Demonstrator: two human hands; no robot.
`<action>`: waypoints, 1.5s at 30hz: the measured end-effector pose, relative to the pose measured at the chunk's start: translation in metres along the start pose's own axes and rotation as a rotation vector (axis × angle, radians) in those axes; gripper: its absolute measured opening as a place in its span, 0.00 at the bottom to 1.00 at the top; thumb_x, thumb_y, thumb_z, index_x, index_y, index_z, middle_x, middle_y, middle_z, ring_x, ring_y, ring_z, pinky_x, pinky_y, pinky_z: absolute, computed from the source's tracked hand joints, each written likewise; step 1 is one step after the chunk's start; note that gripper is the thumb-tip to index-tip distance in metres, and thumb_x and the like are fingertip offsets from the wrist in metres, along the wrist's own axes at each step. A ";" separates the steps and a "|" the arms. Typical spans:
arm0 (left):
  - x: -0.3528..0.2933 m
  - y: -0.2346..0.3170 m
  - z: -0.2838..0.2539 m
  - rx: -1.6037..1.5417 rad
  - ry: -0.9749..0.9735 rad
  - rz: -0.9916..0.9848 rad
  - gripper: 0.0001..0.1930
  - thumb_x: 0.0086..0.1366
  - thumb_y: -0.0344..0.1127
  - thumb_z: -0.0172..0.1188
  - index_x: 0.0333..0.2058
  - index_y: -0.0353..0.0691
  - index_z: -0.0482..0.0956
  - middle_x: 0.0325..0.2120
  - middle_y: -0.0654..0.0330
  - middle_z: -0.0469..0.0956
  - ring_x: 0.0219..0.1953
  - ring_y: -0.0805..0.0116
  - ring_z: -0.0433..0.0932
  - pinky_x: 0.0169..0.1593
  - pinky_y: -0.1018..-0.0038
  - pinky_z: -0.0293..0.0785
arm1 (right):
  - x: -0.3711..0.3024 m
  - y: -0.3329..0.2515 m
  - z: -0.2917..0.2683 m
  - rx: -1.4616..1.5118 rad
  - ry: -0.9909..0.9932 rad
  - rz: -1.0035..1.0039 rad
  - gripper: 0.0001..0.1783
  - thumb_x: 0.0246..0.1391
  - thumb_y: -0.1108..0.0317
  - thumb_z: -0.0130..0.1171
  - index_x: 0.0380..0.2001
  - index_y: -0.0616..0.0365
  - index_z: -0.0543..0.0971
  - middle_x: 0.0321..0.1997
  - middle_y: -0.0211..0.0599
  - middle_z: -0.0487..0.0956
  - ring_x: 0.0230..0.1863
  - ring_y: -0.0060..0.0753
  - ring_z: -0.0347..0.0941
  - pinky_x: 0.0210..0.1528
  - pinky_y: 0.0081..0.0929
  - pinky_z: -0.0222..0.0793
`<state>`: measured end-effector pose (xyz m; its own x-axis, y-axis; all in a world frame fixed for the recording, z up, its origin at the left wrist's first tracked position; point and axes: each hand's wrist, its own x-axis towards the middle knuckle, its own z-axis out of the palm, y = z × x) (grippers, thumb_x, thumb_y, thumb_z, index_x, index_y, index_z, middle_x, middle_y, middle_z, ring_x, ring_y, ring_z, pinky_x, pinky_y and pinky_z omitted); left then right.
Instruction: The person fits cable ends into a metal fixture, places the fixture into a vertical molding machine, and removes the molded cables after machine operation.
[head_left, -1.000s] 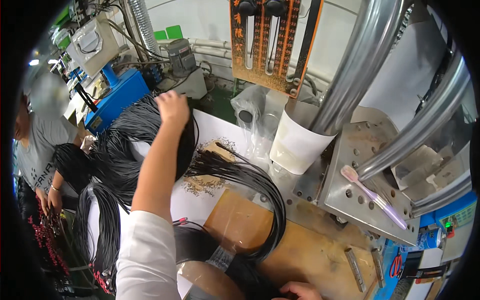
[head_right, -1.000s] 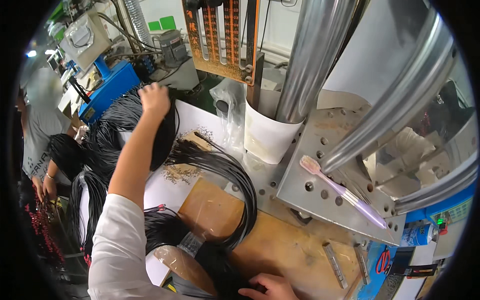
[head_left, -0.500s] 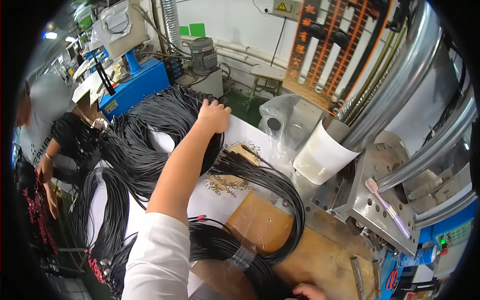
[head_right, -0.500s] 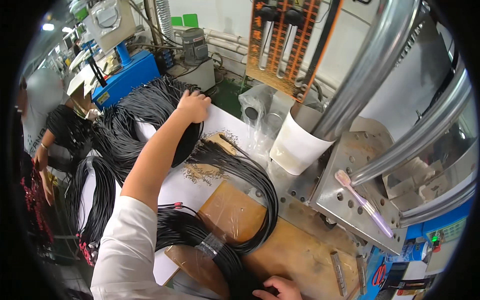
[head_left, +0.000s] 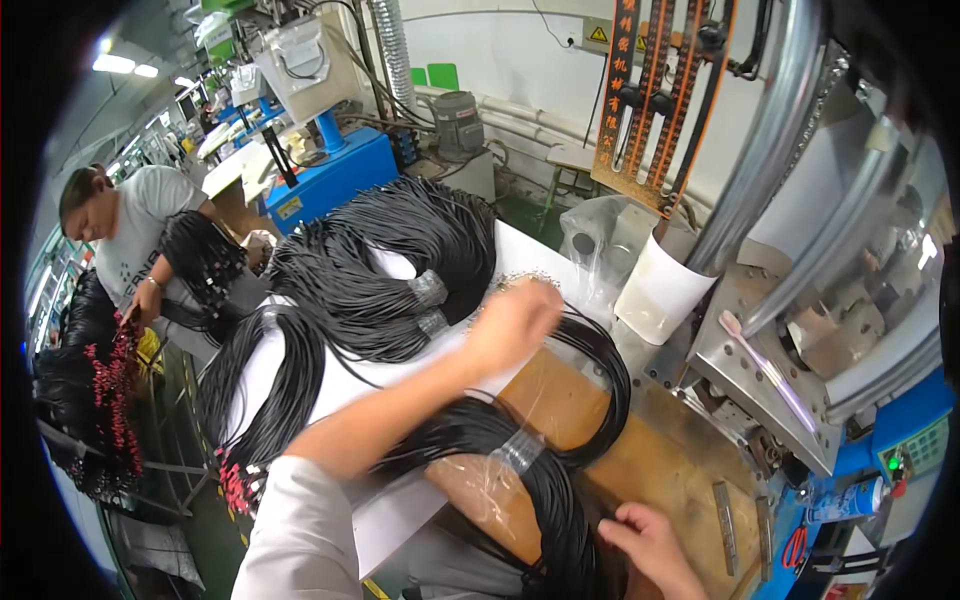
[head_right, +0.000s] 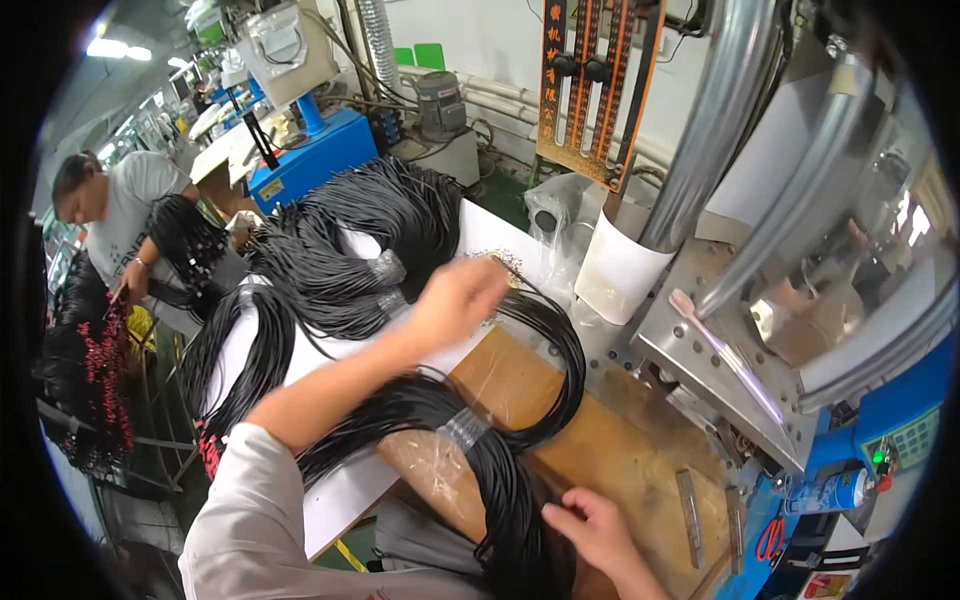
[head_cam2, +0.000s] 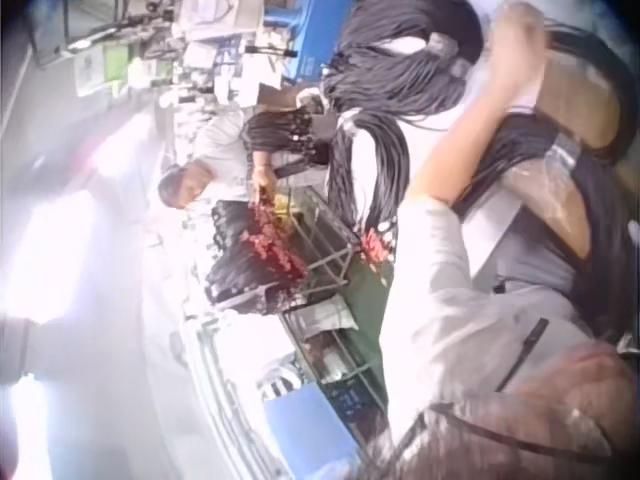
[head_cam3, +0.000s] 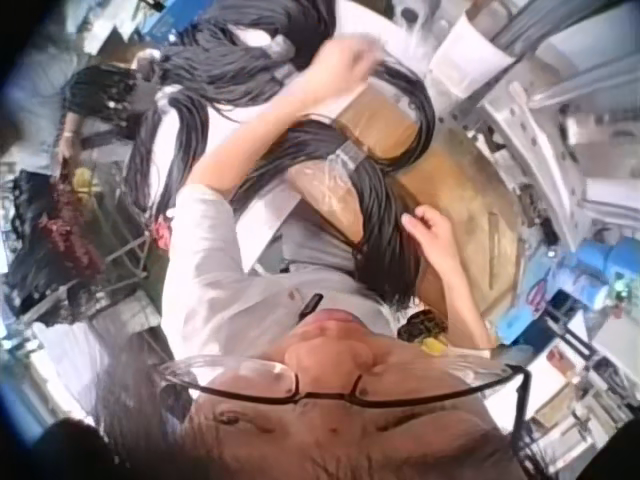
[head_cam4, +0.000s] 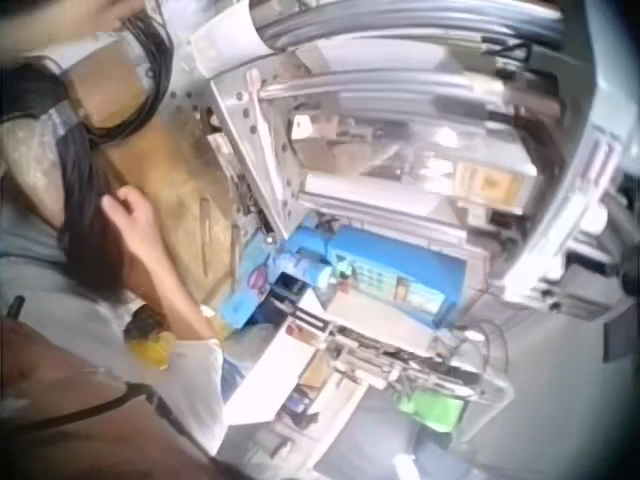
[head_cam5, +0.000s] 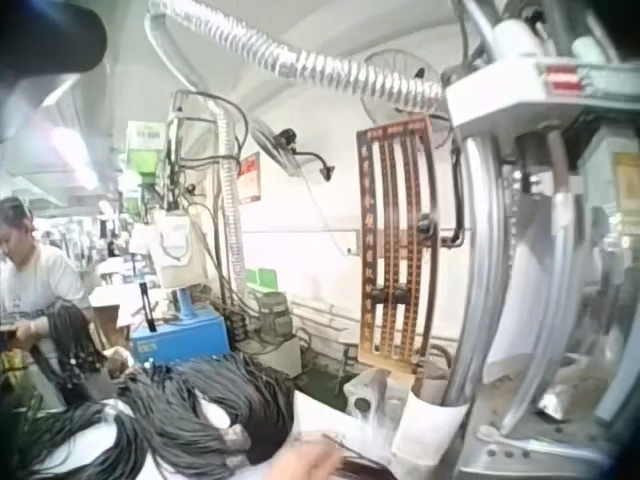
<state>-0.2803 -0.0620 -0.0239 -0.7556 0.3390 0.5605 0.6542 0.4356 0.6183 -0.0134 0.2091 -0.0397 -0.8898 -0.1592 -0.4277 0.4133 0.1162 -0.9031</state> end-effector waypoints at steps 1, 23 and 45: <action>-0.025 0.041 0.003 -0.140 -0.056 0.031 0.11 0.68 0.33 0.59 0.46 0.34 0.80 0.41 0.46 0.81 0.45 0.47 0.82 0.51 0.59 0.77 | 0.004 0.005 -0.004 0.092 0.006 -0.027 0.08 0.64 0.68 0.64 0.31 0.58 0.78 0.24 0.25 0.76 0.26 0.15 0.71 0.30 0.17 0.67; -0.188 0.324 0.152 -0.291 -1.219 0.688 0.09 0.59 0.30 0.63 0.38 0.35 0.78 0.34 0.49 0.79 0.38 0.45 0.82 0.40 0.56 0.79 | -0.148 0.087 -0.164 -0.963 1.198 -0.495 0.17 0.57 0.60 0.69 0.44 0.62 0.83 0.46 0.46 0.79 0.44 0.51 0.77 0.46 0.39 0.74; -0.079 0.216 0.183 -1.250 -0.723 -0.899 0.12 0.78 0.40 0.53 0.40 0.37 0.74 0.22 0.63 0.72 0.23 0.69 0.71 0.28 0.75 0.65 | -0.067 0.039 -0.122 0.621 0.544 -0.104 0.16 0.71 0.53 0.55 0.43 0.56 0.72 0.34 0.38 0.78 0.20 0.36 0.73 0.22 0.31 0.67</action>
<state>-0.0856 0.1585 -0.0353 -0.5049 0.8055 -0.3103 -0.5971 -0.0664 0.7994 0.0389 0.3442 -0.0414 -0.8326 0.3757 -0.4069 0.2133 -0.4605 -0.8617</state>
